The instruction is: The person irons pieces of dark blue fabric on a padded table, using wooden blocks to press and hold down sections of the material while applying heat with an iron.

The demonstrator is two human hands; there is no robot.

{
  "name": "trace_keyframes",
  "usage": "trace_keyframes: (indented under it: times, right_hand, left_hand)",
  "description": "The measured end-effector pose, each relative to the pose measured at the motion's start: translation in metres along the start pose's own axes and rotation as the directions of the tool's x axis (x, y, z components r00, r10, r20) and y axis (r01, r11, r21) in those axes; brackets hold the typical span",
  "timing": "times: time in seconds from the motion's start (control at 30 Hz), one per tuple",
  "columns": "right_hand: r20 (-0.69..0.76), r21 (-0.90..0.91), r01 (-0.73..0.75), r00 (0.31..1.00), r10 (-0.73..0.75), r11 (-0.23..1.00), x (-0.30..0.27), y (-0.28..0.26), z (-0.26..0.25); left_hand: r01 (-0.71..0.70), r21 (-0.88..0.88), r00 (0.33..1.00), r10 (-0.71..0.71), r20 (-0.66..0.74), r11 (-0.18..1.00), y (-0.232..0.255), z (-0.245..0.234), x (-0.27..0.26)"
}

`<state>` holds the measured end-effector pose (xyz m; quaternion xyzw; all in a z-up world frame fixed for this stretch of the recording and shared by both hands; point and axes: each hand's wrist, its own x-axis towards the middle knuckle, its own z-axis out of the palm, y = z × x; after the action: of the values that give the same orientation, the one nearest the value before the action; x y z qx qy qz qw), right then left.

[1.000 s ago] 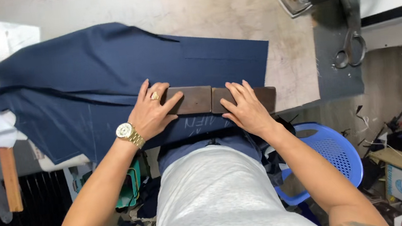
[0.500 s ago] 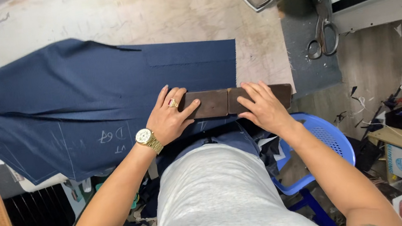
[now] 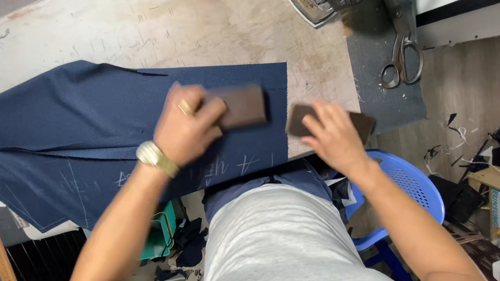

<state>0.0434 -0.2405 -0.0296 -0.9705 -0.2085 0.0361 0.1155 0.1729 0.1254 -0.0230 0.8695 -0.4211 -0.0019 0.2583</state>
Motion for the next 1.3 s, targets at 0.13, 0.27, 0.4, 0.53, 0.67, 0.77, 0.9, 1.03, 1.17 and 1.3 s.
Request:
trace_keyframes:
  times: [0.13, 0.27, 0.4, 0.53, 0.67, 0.77, 0.9, 1.03, 1.17, 1.3]
  right_hand:
    - [0.000, -0.048, -0.228, 0.974, 0.229, 0.972, 0.015, 0.019, -0.013]
    - [-0.142, 0.046, -0.163, 0.976, 0.168, 0.986, 0.065, 0.003, -0.037]
    - [-0.188, 0.345, 0.002, 0.980, 0.067, 0.939, 0.123, -0.002, -0.016]
    - [-0.052, 0.374, -0.030, 0.997, 0.053, 0.927, 0.169, -0.011, 0.005]
    - [0.274, 0.239, -0.113, 0.961, 0.044, 0.964, 0.179, -0.026, 0.004]
    - [0.231, 0.147, -0.073, 0.972, 0.038, 0.986, 0.185, -0.021, 0.018]
    - [0.041, -0.077, 0.009, 0.999, -0.006, 0.997, 0.230, -0.013, 0.018]
    - [-0.214, -0.212, -0.047, 0.977, 0.000, 0.976, 0.276, -0.026, -0.005]
    - [-0.390, 0.127, 0.071, 0.921, -0.016, 0.989, 0.266, -0.112, -0.033]
    - [-0.250, 0.039, 0.145, 0.959, -0.131, 0.989, 0.193, -0.163, 0.032]
  left_hand:
    - [0.077, 0.107, 0.995, -0.069, -0.077, 0.991, -0.104, -0.030, 0.051]
    - [0.196, 0.275, 0.981, -0.183, -0.072, 0.941, -0.177, -0.040, 0.082]
    - [0.234, 0.370, 0.972, -0.213, -0.097, 0.899, -0.176, -0.082, 0.038]
    - [0.605, 0.321, 0.681, -0.682, 0.266, 0.729, -0.195, -0.133, -0.057]
    - [0.631, 0.559, 0.386, -0.843, 0.376, 0.538, -0.244, -0.147, -0.156]
    - [0.536, 0.655, 0.412, -0.842, 0.348, 0.533, -0.258, -0.156, -0.166]
    - [0.431, 0.730, 0.627, -0.758, 0.179, 0.530, -0.314, -0.164, -0.152]
    - [0.405, 0.744, 0.874, -0.463, -0.145, 0.532, -0.332, -0.174, -0.129]
    - [0.404, 0.452, 0.914, -0.336, -0.226, 0.795, -0.226, -0.153, -0.076]
    - [0.289, 0.215, 0.914, -0.203, -0.350, 0.933, -0.106, -0.116, -0.075]
